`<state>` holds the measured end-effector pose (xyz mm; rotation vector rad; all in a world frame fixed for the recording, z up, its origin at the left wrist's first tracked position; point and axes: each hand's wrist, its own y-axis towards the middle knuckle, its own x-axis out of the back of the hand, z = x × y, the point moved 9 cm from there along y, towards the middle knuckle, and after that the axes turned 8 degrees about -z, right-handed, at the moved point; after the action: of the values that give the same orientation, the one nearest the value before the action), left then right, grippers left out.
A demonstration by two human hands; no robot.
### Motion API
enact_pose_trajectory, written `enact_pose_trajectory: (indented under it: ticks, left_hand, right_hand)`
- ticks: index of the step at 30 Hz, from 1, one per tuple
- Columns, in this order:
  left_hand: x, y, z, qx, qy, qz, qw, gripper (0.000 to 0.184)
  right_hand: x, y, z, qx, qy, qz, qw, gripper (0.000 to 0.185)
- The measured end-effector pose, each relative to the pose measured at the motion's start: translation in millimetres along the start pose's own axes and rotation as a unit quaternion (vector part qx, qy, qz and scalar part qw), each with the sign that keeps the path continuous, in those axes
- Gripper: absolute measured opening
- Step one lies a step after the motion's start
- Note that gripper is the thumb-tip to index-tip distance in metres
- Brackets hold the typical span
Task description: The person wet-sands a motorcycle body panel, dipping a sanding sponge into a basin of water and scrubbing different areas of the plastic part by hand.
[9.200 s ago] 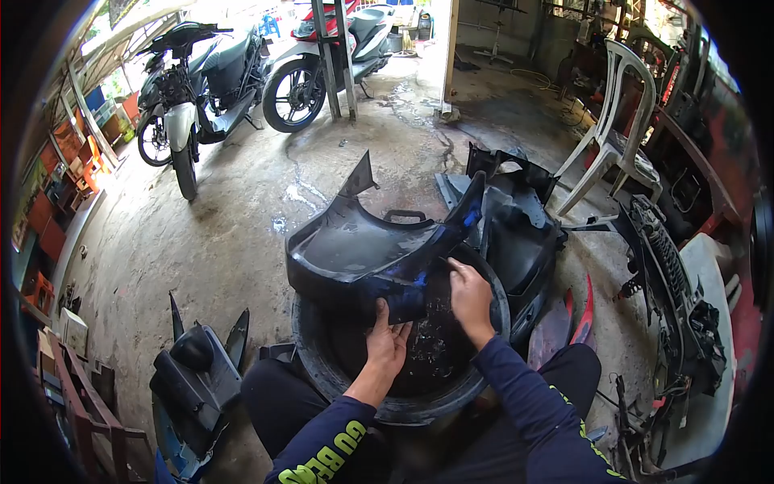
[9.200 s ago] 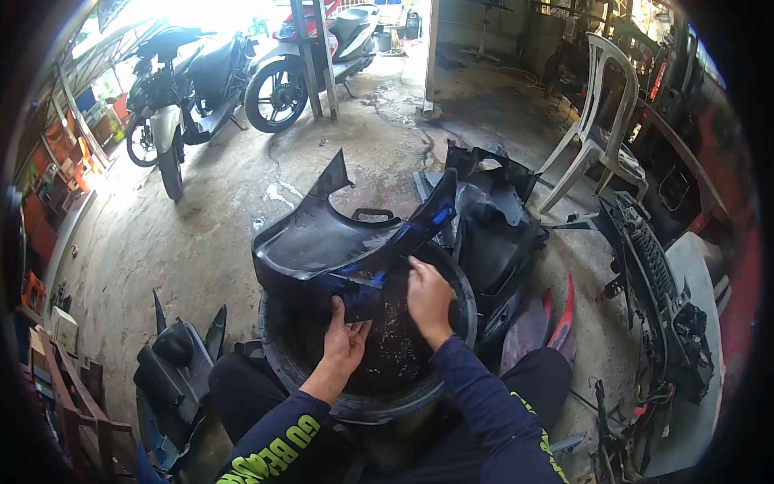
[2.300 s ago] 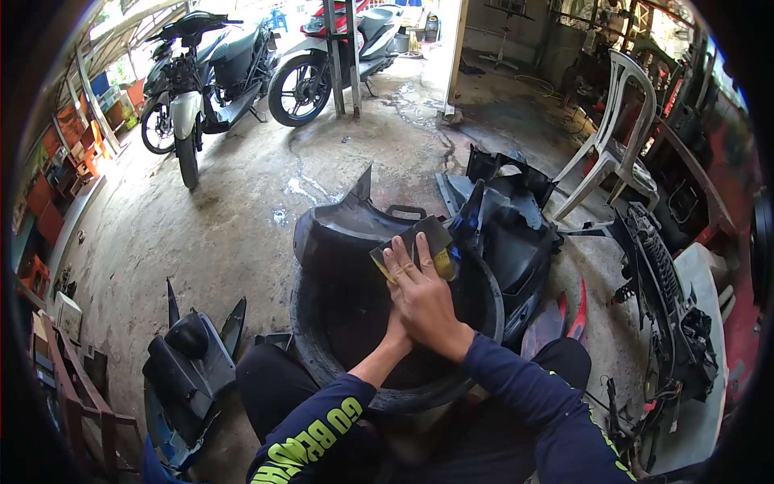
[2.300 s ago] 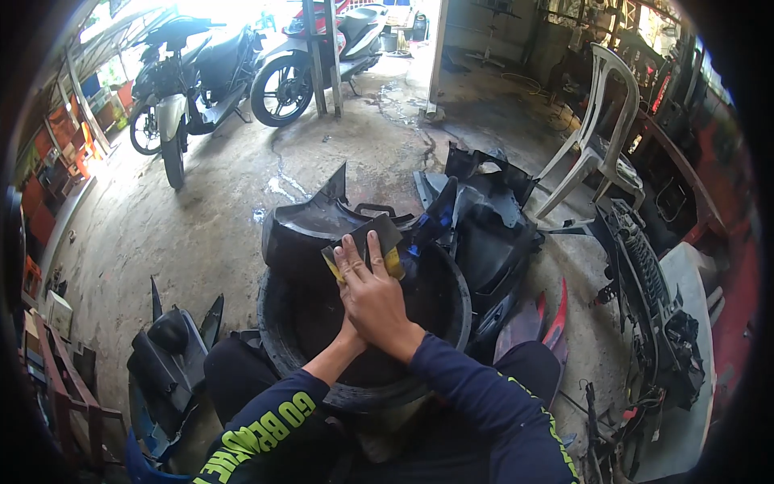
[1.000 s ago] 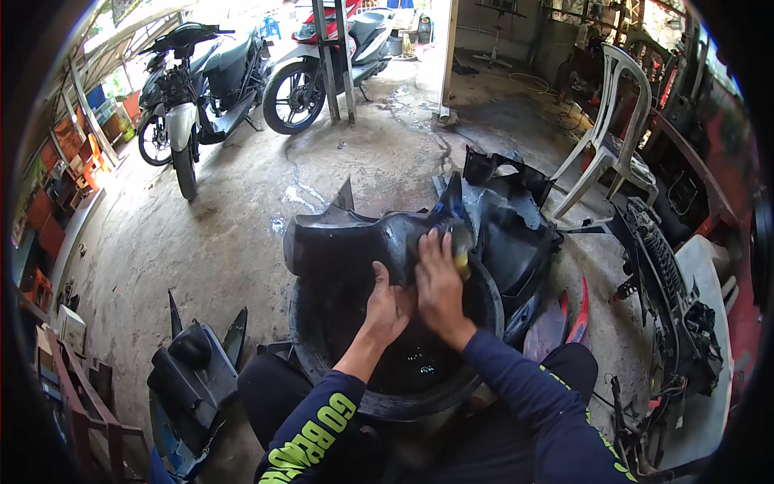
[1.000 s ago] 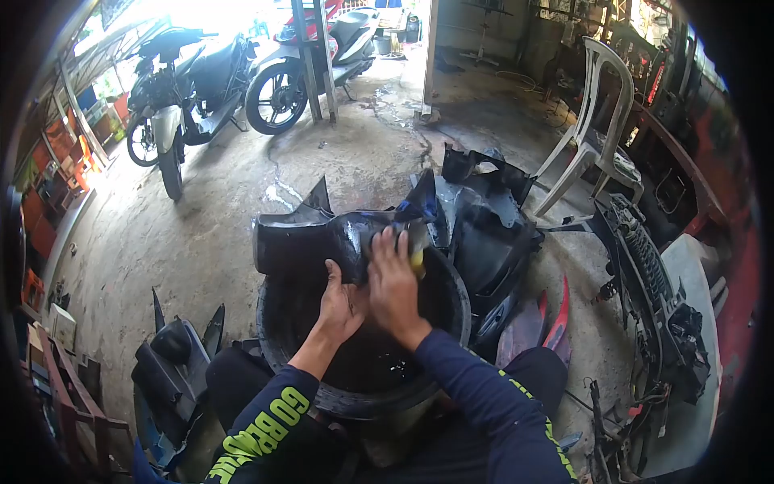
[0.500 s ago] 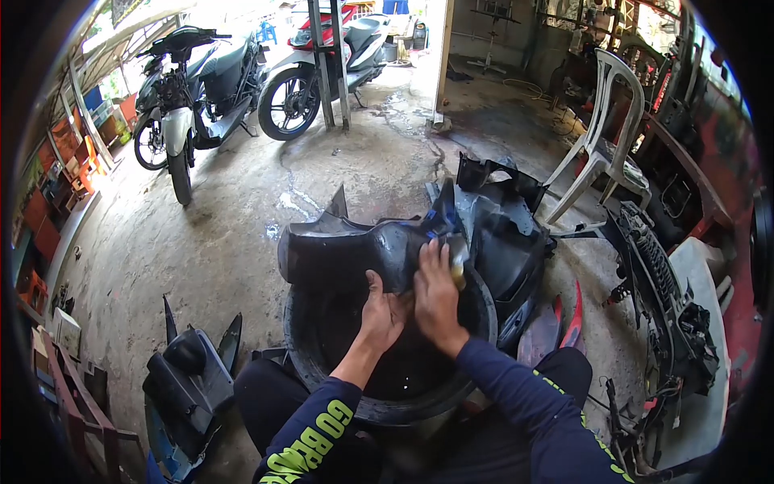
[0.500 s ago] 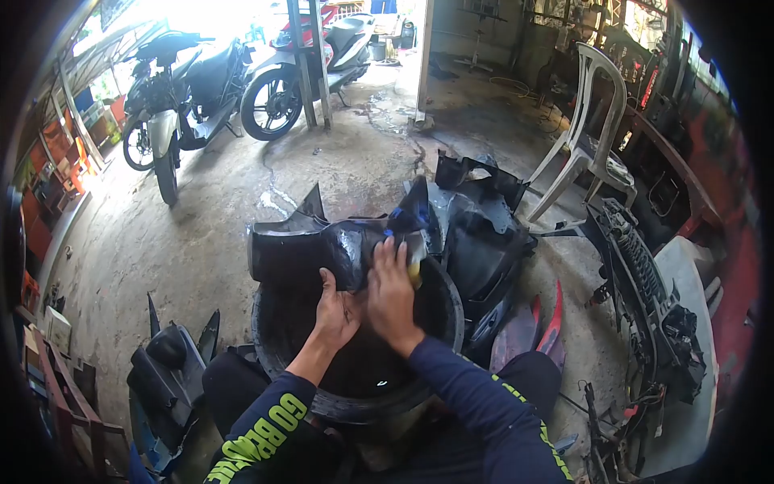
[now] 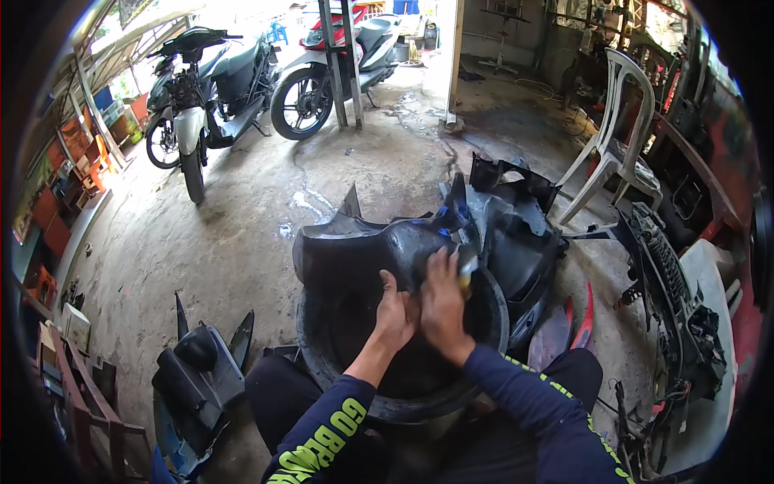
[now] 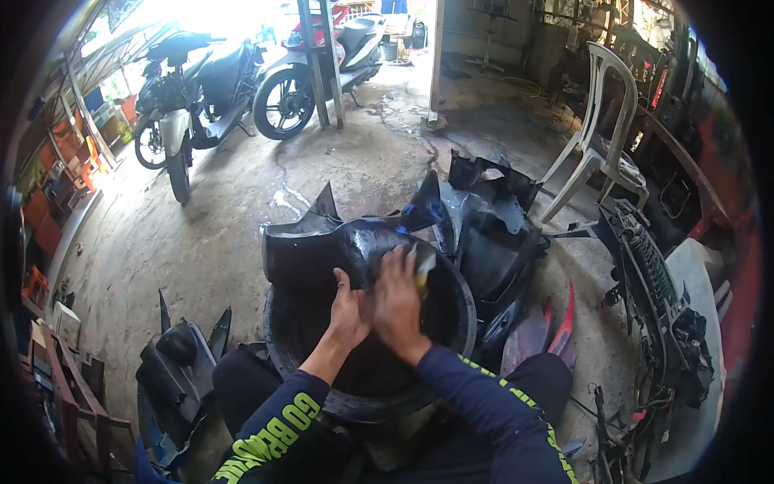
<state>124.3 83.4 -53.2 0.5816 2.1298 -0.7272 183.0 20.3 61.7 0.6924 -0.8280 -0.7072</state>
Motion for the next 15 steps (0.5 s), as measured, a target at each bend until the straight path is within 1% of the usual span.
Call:
enact_pose_trajectory:
  ticks: [1, 3, 4, 5, 6, 7, 8, 9, 10, 11, 12, 13, 14, 15]
  left_hand:
    - [-9, -5, -4, -0.002, 0.002, 0.003, 1.0, 0.085]
    - [-24, -24, -20, -0.068, 0.041, -0.016, 0.997, 0.09]
    - [-7, -10, -13, -0.032, 0.071, -0.003, 0.997, 0.089]
    - [-11, -12, -17, -0.034, 0.071, -0.003, 0.997, 0.089]
    - [-22, -16, -21, -0.045, 0.054, 0.028, 0.997, 0.089]
    - [-32, -20, -24, -0.057, 0.036, 0.06, 0.996, 0.088]
    - [-28, -19, -25, -0.051, 0.021, 0.046, 0.997, 0.086]
    - [-29, -20, -26, -0.05, 0.02, 0.047, 0.997, 0.086]
    - [-27, -22, -26, -0.047, 0.016, 0.036, 0.998, 0.084]
    - [-24, -23, -26, -0.045, 0.011, 0.023, 0.999, 0.082]
    - [-20, -22, -25, -0.046, 0.009, 0.022, 0.999, 0.082]
    - [-15, -20, -25, -0.044, -0.014, 0.022, 0.999, 0.079]
    - [-12, -19, -24, -0.042, -0.038, 0.023, 0.998, 0.075]
    - [-11, -21, -25, -0.045, -0.037, 0.023, 0.998, 0.075]
  right_hand:
    - [-9, -23, 16, 0.072, 0.004, 0.035, 0.997, 0.051]
    - [-13, -33, 6, 0.065, 0.018, 0.079, 0.995, 0.051]
    - [-7, -23, -13, 0.014, 0.006, 0.044, 0.999, 0.05]
    - [1, -9, -34, -0.036, -0.005, 0.013, 0.999, 0.049]
    - [7, -2, -55, -0.098, 0.0, 0.0, 0.995, 0.046]
    - [9, -6, -82, -0.212, 0.007, 0.022, 0.977, 0.044]
    - [13, -12, -104, -0.297, 0.029, -0.002, 0.954, 0.045]
    - [14, -29, -126, -0.412, 0.021, 0.029, 0.91, 0.039]
    - [9, -39, -139, -0.407, -0.053, 0.105, 0.906, 0.034]
    - [-17, -61, -166, -0.304, -0.099, 0.2, 0.926, 0.032]
    - [-49, -97, -192, -0.194, -0.141, 0.291, 0.926, 0.031]
    - [-60, -125, -197, -0.176, -0.12, 0.321, 0.923, 0.032]
    - [-55, -137, -179, -0.207, -0.228, 0.381, 0.872, 0.028]
    - [-74, -170, -184, -0.168, -0.182, 0.436, 0.865, 0.027]
